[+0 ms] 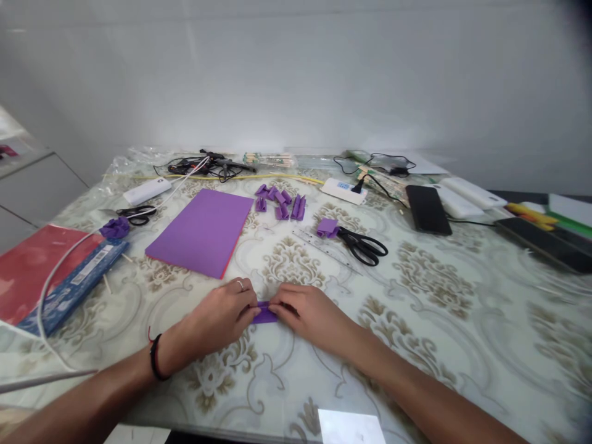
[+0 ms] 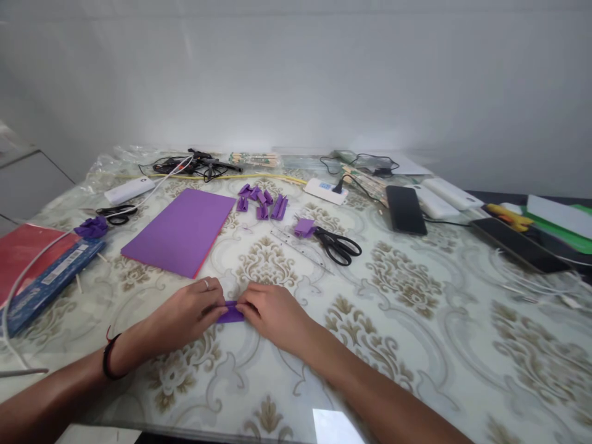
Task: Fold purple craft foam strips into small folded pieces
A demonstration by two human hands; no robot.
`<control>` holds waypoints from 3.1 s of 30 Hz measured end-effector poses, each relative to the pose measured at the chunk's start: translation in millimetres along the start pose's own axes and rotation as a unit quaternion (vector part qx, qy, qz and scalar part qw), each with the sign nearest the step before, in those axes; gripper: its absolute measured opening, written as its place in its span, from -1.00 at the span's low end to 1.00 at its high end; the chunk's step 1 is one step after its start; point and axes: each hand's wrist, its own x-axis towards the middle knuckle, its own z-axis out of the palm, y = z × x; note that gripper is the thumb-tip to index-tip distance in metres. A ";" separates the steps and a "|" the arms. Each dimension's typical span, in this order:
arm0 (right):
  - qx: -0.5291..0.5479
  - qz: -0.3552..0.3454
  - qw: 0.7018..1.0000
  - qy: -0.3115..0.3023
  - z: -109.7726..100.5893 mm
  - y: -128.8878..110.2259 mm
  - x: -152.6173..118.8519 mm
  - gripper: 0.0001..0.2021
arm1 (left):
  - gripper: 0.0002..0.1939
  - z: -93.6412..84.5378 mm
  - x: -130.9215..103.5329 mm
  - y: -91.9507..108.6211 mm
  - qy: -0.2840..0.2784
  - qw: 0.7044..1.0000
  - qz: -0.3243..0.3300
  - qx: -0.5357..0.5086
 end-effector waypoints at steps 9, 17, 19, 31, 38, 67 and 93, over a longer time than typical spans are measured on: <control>0.049 0.014 0.998 0.030 -2.6 -7.9 -0.6 -0.82 | -0.95 0.4 -0.1 0.4 0.026 0.999 -0.027 -0.031; 0.136 0.054 0.984 0.098 -5.2 -10.2 0.0 -0.80 | -0.83 -11.7 3.0 10.1 0.039 0.963 -0.149 -0.222; 0.178 0.070 0.977 0.094 -4.8 -10.4 0.6 -0.81 | -0.86 -10.5 2.5 10.0 0.062 0.958 -0.137 -0.245; 0.319 0.107 0.935 0.108 -2.0 -21.3 -1.3 -0.79 | -0.95 -5.9 -1.3 9.4 0.131 0.919 -0.114 -0.354; 0.332 0.100 0.929 0.131 -0.2 -22.0 -2.5 -0.87 | -0.87 -8.5 -3.3 13.4 0.158 0.927 -0.107 -0.322; 0.233 0.044 0.964 0.121 -5.6 -25.4 -8.7 -0.90 | -0.60 -16.6 -3.6 17.3 0.055 0.919 -0.125 -0.370; 0.126 -0.078 0.983 0.106 -6.6 -15.1 -9.1 -0.93 | -0.63 -15.1 1.9 9.0 0.009 0.863 -0.147 -0.483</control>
